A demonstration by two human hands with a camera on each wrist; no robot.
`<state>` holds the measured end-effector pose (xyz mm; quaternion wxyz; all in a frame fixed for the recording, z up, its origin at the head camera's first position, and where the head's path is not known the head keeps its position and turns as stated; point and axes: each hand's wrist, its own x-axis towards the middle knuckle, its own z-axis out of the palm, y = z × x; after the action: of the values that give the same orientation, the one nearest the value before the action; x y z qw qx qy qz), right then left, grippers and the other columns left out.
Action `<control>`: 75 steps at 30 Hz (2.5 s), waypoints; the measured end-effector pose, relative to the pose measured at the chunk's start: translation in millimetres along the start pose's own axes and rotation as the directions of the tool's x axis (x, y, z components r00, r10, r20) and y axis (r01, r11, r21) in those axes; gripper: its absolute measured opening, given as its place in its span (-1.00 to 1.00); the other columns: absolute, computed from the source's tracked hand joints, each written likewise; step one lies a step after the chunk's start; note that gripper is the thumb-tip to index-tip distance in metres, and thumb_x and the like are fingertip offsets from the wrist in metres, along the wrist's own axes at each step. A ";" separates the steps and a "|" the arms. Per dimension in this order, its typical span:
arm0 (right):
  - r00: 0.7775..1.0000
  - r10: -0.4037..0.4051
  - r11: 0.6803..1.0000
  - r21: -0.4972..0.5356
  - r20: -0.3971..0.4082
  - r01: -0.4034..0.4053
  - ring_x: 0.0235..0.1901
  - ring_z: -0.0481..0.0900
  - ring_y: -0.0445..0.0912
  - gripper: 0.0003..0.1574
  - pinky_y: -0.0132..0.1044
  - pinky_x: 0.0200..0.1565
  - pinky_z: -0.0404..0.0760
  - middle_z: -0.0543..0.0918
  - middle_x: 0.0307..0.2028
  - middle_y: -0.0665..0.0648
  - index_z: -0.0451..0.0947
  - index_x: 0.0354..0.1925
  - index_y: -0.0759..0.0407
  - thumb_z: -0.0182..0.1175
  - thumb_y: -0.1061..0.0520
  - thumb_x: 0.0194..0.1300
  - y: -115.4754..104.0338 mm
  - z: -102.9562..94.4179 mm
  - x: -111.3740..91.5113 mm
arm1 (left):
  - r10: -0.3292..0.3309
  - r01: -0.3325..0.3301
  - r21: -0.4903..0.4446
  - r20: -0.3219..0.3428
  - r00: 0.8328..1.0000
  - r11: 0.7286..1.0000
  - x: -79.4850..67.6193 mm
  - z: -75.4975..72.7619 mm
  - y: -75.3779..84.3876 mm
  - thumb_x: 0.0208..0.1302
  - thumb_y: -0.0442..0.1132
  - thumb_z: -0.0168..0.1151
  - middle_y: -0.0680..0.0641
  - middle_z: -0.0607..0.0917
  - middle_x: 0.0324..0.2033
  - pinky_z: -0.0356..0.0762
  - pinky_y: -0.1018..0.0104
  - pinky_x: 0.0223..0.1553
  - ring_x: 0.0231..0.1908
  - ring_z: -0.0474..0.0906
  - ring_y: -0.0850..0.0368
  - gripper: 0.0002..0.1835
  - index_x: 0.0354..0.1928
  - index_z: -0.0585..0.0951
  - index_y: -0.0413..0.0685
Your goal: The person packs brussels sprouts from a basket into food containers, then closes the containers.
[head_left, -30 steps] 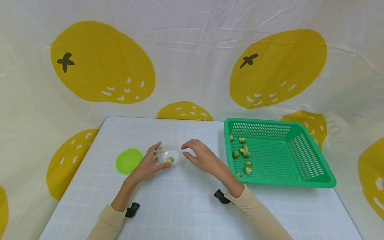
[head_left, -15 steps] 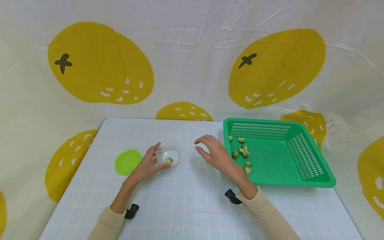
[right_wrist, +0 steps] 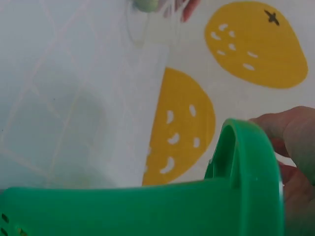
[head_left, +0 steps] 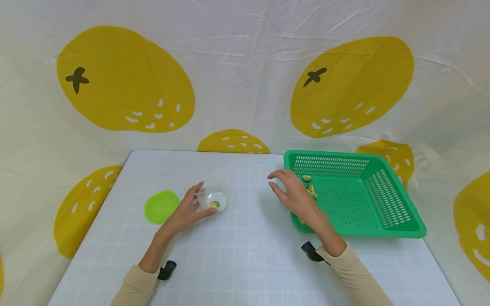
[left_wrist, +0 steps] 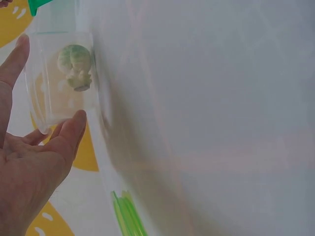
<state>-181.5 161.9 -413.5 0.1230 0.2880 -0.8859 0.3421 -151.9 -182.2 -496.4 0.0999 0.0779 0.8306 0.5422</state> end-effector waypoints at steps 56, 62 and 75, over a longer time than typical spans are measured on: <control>0.881 0.230 0.972 -0.142 0.412 -0.187 -0.09 0.63 0.26 -0.69 0.13 -0.08 0.67 0.69 -0.13 0.32 0.65 -0.08 0.42 0.45 0.36 0.20 71.2 -53.5 -68.4 | 0.006 -0.006 -0.008 0.005 1.000 1.000 0.8 0.3 -3.7 0.20 0.01 0.55 -0.31 0.05 0.55 0.20 -0.14 0.45 0.52 0.06 -0.22 0.18 0.63 -0.04 -0.10; 0.853 0.268 0.963 -0.136 0.447 -0.231 -0.14 0.64 0.19 -0.73 0.10 -0.10 0.69 0.69 -0.19 0.25 0.66 -0.13 0.39 0.44 0.40 0.17 71.9 -53.0 -67.8 | 0.009 -0.009 -0.010 0.005 1.000 1.000 0.4 0.1 -3.9 0.21 0.00 0.55 -0.31 0.05 0.55 0.20 -0.14 0.45 0.52 0.06 -0.22 0.17 0.63 -0.04 -0.11; 0.831 0.249 0.968 -0.165 0.497 -0.191 -0.15 0.63 0.14 -0.78 0.01 -0.14 0.67 0.70 -0.24 0.19 0.70 -0.22 0.35 0.48 0.40 0.12 71.4 -55.6 -66.7 | 0.014 -0.014 -0.016 -0.002 1.000 1.000 -0.5 0.9 -3.5 0.20 -0.02 0.55 -0.31 0.06 0.54 0.19 -0.13 0.45 0.52 0.07 -0.23 0.17 0.63 -0.03 -0.11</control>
<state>-169.2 270.9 -438.5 -0.1426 0.2579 -0.9308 0.2162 -151.3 -182.9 -499.9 0.0961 0.0823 0.8257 0.5497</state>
